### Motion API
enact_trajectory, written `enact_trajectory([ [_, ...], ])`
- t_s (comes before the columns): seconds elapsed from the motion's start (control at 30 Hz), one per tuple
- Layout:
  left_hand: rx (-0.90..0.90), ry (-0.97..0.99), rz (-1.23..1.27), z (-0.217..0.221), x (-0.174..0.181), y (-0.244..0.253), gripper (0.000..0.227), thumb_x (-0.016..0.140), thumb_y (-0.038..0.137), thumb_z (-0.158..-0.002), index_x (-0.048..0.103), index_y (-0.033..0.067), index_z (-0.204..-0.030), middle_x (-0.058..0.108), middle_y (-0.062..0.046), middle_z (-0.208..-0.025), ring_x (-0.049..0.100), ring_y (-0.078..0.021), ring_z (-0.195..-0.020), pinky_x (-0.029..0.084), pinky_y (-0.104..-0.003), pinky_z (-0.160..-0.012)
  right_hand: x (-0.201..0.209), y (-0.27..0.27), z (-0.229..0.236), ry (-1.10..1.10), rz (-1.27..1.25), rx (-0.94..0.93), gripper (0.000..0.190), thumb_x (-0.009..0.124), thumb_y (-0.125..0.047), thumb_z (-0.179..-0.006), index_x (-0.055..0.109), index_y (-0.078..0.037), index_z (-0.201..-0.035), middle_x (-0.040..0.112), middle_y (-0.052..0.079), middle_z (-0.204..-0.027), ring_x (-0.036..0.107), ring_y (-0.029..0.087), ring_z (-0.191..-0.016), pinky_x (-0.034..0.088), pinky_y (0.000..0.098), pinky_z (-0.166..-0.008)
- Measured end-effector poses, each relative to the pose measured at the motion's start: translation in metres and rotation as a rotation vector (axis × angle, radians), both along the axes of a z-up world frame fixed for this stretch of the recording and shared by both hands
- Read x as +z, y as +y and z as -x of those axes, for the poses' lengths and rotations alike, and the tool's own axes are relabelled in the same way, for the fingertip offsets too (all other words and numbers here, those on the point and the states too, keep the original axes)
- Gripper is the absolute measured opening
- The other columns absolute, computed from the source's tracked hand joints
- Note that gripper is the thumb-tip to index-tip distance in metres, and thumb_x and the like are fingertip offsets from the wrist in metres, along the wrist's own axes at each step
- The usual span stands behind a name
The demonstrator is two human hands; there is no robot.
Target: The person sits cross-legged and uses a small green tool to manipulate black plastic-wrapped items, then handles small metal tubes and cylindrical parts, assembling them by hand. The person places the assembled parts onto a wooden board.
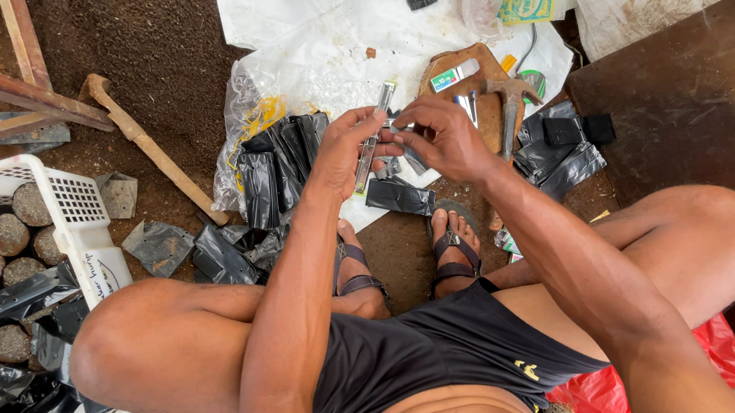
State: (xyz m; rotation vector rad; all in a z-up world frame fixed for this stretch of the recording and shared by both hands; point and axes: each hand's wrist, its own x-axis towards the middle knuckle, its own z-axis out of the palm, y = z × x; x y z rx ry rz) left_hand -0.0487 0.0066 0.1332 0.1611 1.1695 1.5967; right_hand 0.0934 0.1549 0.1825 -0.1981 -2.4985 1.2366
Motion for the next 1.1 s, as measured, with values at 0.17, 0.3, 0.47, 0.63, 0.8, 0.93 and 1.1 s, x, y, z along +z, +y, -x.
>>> enact_trajectory([
  [0.17, -0.173, 0.133, 0.057, 0.006, 0.0, 0.0, 0.043, 0.059, 0.032, -0.1, 0.066, -0.001, -0.127, 0.076, -0.018, -0.096, 0.075, -0.0185, -0.07, 0.052, -0.024, -0.048, 0.021, 0.022, 0.001, 0.031, -0.239, 0.048, 0.015, 0.077, -0.004, -0.091, 0.072, -0.001, -0.105, 0.069, 0.013, -0.098, 0.069, 0.031, -0.083, 0.054, 0.0403, -0.07],
  [0.3, -0.305, 0.17, 0.08, 0.007, 0.001, -0.001, 0.043, 0.061, 0.027, -0.098, 0.065, -0.0036, -0.128, 0.077, -0.019, -0.101, 0.076, -0.0182, -0.072, 0.049, -0.024, -0.047, 0.03, 0.027, 0.004, -0.05, -0.418, 0.145, 0.012, 0.075, -0.008, -0.091, 0.074, -0.002, -0.101, 0.07, 0.012, -0.096, 0.069, 0.036, -0.081, 0.054, 0.0454, -0.068],
  [0.47, -0.358, 0.197, 0.116, 0.007, 0.003, -0.002, 0.047, 0.061, 0.022, -0.095, 0.062, -0.0078, -0.132, 0.077, -0.02, -0.102, 0.076, -0.0189, -0.071, 0.049, -0.025, -0.045, 0.026, 0.022, 0.007, -0.157, -0.473, 0.221, 0.011, 0.069, -0.01, -0.094, 0.075, -0.001, -0.098, 0.07, 0.013, -0.094, 0.068, 0.034, -0.075, 0.053, 0.0468, -0.065],
  [0.63, -0.388, 0.206, 0.118, 0.008, 0.002, -0.001, 0.048, 0.06, 0.018, -0.094, 0.06, -0.0091, -0.134, 0.078, -0.022, -0.102, 0.075, -0.0195, -0.07, 0.05, -0.025, -0.044, 0.022, 0.021, 0.005, -0.163, -0.528, 0.246, 0.011, 0.067, -0.009, -0.092, 0.075, -0.001, -0.094, 0.068, 0.013, -0.089, 0.067, 0.034, -0.078, 0.052, 0.0466, -0.068],
  [0.8, -0.416, 0.198, 0.12, 0.009, -0.002, -0.001, 0.046, 0.06, 0.018, -0.094, 0.062, -0.0093, -0.132, 0.078, -0.021, -0.102, 0.076, -0.02, -0.07, 0.05, -0.026, -0.044, 0.019, 0.02, 0.005, -0.192, -0.568, 0.277, 0.012, 0.065, -0.01, -0.093, 0.074, -0.001, -0.092, 0.066, 0.013, -0.088, 0.067, 0.032, -0.079, 0.052, 0.046, -0.07],
  [0.93, -0.425, 0.199, 0.13, 0.008, -0.005, -0.001, 0.044, 0.06, 0.018, -0.094, 0.064, -0.0087, -0.129, 0.078, -0.02, -0.1, 0.076, -0.0199, -0.07, 0.051, -0.025, -0.044, 0.02, 0.019, 0.006, -0.213, -0.601, 0.296, 0.011, 0.066, -0.012, -0.09, 0.073, -0.003, -0.09, 0.066, 0.012, -0.088, 0.068, 0.033, -0.081, 0.052, 0.0467, -0.072],
  [1.1, -0.414, 0.2, 0.108, 0.009, -0.001, -0.003, 0.041, 0.061, 0.02, -0.095, 0.067, -0.0077, -0.125, 0.079, -0.018, -0.097, 0.076, -0.0195, -0.068, 0.051, -0.026, -0.044, 0.023, 0.018, 0.004, -0.315, -0.452, 0.238, 0.017, 0.071, -0.013, -0.091, 0.078, -0.006, -0.105, 0.069, 0.013, -0.095, 0.068, 0.035, -0.082, 0.052, 0.0471, -0.071],
])
